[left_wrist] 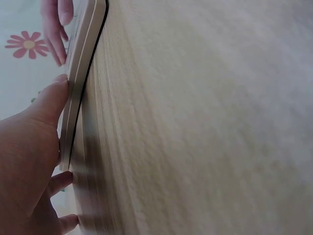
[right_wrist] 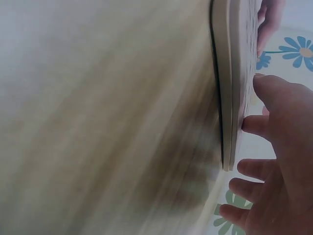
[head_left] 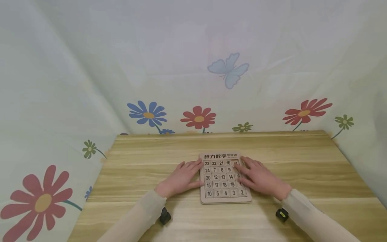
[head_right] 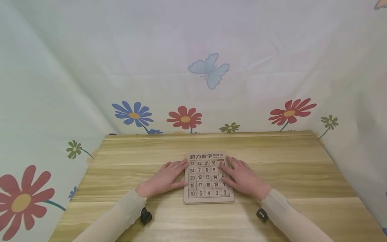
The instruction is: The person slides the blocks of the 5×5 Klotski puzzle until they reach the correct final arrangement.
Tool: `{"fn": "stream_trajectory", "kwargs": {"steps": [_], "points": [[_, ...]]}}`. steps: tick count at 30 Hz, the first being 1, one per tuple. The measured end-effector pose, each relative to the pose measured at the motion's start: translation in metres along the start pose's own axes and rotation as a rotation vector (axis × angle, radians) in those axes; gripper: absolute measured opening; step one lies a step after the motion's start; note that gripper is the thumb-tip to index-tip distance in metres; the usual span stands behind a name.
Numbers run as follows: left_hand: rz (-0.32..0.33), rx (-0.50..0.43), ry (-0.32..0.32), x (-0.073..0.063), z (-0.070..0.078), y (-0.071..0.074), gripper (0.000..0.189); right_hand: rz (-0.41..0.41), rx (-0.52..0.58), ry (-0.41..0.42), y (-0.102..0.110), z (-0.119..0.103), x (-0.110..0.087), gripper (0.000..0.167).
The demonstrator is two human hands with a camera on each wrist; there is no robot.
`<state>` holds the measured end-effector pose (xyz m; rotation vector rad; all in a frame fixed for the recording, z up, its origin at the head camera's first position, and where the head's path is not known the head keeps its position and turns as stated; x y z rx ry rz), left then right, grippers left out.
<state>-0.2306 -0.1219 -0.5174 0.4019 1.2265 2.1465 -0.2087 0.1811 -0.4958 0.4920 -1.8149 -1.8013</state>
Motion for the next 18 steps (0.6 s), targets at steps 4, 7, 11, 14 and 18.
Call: {"fn": "stream_trajectory", "kwargs": {"steps": [4,7,11,14,18], "points": [[0.000,0.003,-0.002,0.001,0.001,0.000,0.082,-0.016,0.008,-0.013,0.000,0.002,0.002,0.060],[-0.010,0.000,0.005,0.002,0.002,0.001,0.082,-0.019,0.004,-0.003,0.002,-0.001,-0.002,0.059],[-0.029,-0.007,0.023,0.002,0.004,0.003,0.082,-0.036,-0.027,0.026,0.005,-0.008,-0.018,0.056],[-0.029,-0.018,0.031,0.003,0.006,0.004,0.081,-0.058,-0.048,0.033,0.007,-0.010,-0.033,0.055],[-0.009,-0.048,0.039,0.003,0.007,0.005,0.081,-0.054,-0.048,0.028,0.006,-0.009,-0.045,0.056]]}}
Point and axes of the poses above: each hand's wrist, its own x-axis towards the middle knuckle, its own y-axis out of the back of the hand, z = x × y, the point moved 4 cm from there along x, towards the middle knuckle, and after that the axes turned 15 degrees about -x, right-handed, at the moved point
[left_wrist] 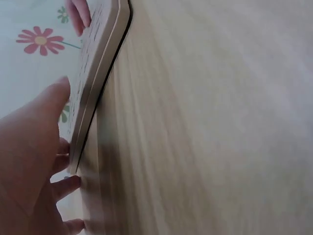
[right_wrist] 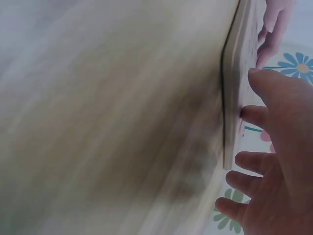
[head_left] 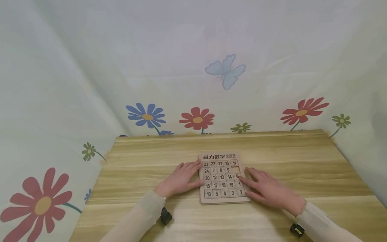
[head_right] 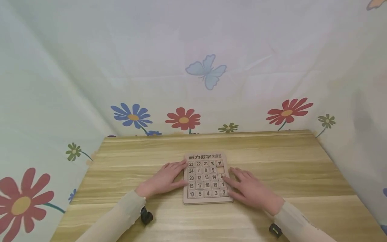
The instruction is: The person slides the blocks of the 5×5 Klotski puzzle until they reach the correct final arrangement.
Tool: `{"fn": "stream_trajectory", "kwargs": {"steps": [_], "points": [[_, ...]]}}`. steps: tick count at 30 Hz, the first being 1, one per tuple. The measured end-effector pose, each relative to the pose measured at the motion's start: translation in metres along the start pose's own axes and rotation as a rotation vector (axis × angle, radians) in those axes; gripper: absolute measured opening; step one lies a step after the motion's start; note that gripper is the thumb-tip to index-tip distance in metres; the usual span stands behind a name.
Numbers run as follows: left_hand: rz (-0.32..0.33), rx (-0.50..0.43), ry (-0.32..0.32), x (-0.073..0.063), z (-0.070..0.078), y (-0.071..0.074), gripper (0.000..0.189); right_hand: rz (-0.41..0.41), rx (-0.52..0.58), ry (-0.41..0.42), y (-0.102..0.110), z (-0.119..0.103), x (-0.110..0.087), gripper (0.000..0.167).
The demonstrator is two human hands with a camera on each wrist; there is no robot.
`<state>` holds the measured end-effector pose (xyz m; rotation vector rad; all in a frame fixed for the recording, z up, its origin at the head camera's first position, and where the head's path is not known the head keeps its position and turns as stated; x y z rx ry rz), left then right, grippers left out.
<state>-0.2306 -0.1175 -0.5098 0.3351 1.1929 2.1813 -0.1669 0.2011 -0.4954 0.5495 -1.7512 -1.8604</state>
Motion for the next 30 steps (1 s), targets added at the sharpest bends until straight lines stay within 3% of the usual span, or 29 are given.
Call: {"fn": "stream_trajectory", "kwargs": {"steps": [7,17,22,30], "points": [[0.020,0.010,-0.006,0.000,-0.004,-0.006,0.083,0.038,0.029,-0.014,-0.004,0.006,0.006,0.056],[0.026,0.010,-0.015,0.000,-0.004,-0.010,0.085,0.006,0.042,-0.025,-0.001,0.009,0.017,0.058],[0.031,0.021,-0.019,0.000,-0.005,-0.011,0.085,-0.030,0.032,0.002,0.000,0.001,0.009,0.062],[0.036,0.032,-0.010,-0.001,-0.006,-0.008,0.084,0.016,0.003,0.061,-0.001,-0.008,-0.010,0.059]]}}
Point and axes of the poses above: each hand's wrist, its own x-axis towards the middle knuckle, its own y-axis out of the back of the hand, z = x × y, the point moved 4 cm from there along x, towards the middle knuckle, and after that the axes turned 15 degrees about -x, right-handed, at the moved point
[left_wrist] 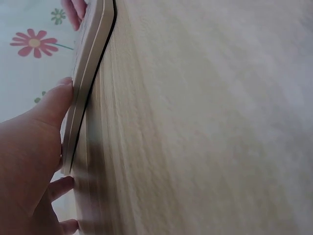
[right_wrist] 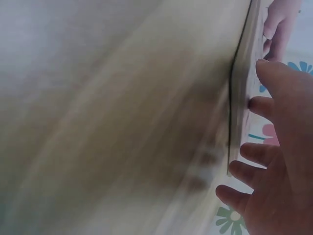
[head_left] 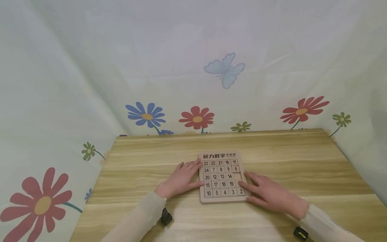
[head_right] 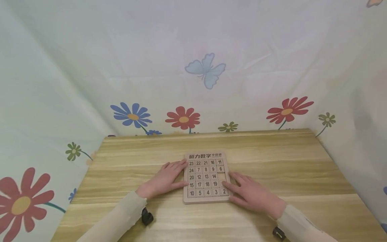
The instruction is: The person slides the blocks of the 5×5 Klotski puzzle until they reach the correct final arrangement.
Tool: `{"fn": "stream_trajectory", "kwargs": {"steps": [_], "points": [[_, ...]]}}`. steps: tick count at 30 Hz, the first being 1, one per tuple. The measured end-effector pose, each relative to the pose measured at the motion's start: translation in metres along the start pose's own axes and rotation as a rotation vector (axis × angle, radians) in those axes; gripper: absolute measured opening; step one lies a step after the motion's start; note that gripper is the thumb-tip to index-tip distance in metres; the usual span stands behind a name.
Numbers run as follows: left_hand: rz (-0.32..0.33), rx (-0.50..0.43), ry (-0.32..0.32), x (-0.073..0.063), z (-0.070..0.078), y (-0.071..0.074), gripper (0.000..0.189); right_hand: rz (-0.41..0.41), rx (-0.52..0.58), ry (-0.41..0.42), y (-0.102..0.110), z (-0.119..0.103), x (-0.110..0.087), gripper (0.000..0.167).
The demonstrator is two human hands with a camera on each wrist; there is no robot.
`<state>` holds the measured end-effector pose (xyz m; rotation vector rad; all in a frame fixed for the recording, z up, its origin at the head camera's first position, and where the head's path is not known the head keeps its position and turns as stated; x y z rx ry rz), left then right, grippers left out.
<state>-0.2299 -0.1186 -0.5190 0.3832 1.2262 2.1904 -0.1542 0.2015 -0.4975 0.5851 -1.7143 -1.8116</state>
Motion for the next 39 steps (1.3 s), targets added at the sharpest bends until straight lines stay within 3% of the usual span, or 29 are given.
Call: {"fn": "stream_trajectory", "kwargs": {"steps": [21,32,39], "points": [[-0.001,0.005,0.008,0.000,0.004,0.002,0.083,0.014,0.024,-0.018,-0.003,0.011,0.017,0.059],[0.002,0.011,-0.006,0.001,0.001,0.001,0.084,0.084,-0.074,0.089,0.000,-0.009,-0.015,0.055],[0.003,0.013,-0.004,0.002,0.000,0.000,0.084,0.067,-0.065,0.083,-0.001,-0.006,-0.017,0.056]]}}
Point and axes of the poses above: each hand's wrist, its own x-axis towards the middle knuckle, its own y-axis out of the back of the hand, z = x × y, the point moved 4 cm from there along x, towards the middle knuckle, and after that the axes turned 15 degrees about -x, right-handed, at the moved point
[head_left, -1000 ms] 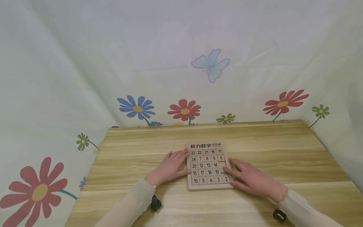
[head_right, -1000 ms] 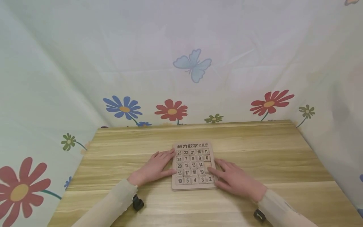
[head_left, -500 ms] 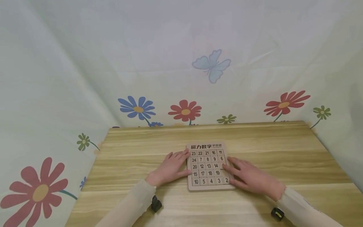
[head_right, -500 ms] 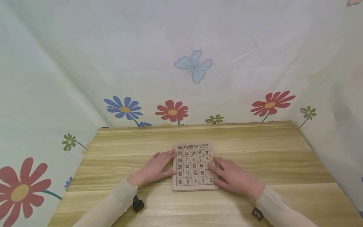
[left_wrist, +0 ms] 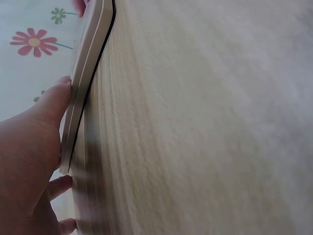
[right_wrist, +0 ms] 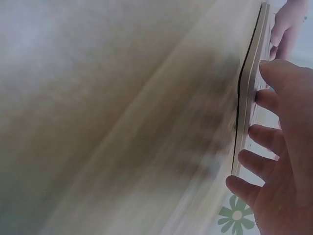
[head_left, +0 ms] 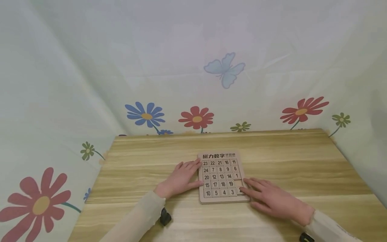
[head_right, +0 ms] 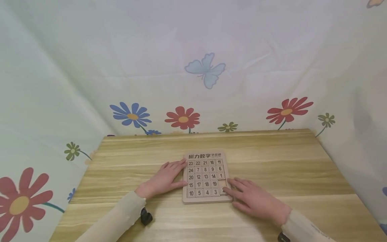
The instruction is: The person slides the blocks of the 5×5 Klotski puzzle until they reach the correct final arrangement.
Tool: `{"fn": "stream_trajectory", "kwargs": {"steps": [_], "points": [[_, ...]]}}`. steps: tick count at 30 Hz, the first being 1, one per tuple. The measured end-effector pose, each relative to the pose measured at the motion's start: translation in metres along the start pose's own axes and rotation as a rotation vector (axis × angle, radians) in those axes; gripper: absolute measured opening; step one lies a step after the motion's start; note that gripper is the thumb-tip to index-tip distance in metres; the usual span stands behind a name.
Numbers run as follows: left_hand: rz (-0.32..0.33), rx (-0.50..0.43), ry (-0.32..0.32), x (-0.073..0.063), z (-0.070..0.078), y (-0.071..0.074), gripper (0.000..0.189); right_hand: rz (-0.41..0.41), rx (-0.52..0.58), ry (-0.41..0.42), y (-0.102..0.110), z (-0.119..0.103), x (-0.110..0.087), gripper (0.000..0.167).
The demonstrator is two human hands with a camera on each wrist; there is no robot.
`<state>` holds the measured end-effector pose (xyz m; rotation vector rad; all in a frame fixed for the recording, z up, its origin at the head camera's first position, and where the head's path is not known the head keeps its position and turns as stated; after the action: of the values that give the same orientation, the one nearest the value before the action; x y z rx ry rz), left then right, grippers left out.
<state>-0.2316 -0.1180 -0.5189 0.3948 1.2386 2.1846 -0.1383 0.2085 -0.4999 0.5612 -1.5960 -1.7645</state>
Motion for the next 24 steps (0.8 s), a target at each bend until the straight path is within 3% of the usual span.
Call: {"fn": "stream_trajectory", "kwargs": {"steps": [12,20,24], "points": [[-0.008,0.001,-0.006,0.002,0.002,-0.001,0.085,-0.003,-0.001,-0.023,0.000,0.008,0.015,0.057],[-0.007,0.002,-0.003,0.000,0.002,0.001,0.084,0.048,-0.033,0.068,0.008,-0.015,0.024,0.055],[-0.007,-0.007,0.003,-0.001,0.002,0.002,0.084,0.042,-0.006,0.072,0.008,-0.021,0.023,0.053]]}}
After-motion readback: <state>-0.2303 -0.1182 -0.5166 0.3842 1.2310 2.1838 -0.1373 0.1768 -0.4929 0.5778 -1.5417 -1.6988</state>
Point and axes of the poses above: each hand's wrist, its own x-axis towards the middle knuckle, its own y-axis out of the back of the hand, z = x × y, the point moved 4 cm from there along x, towards the middle knuckle, and after that the axes turned 15 degrees about -x, right-handed, at the moved point
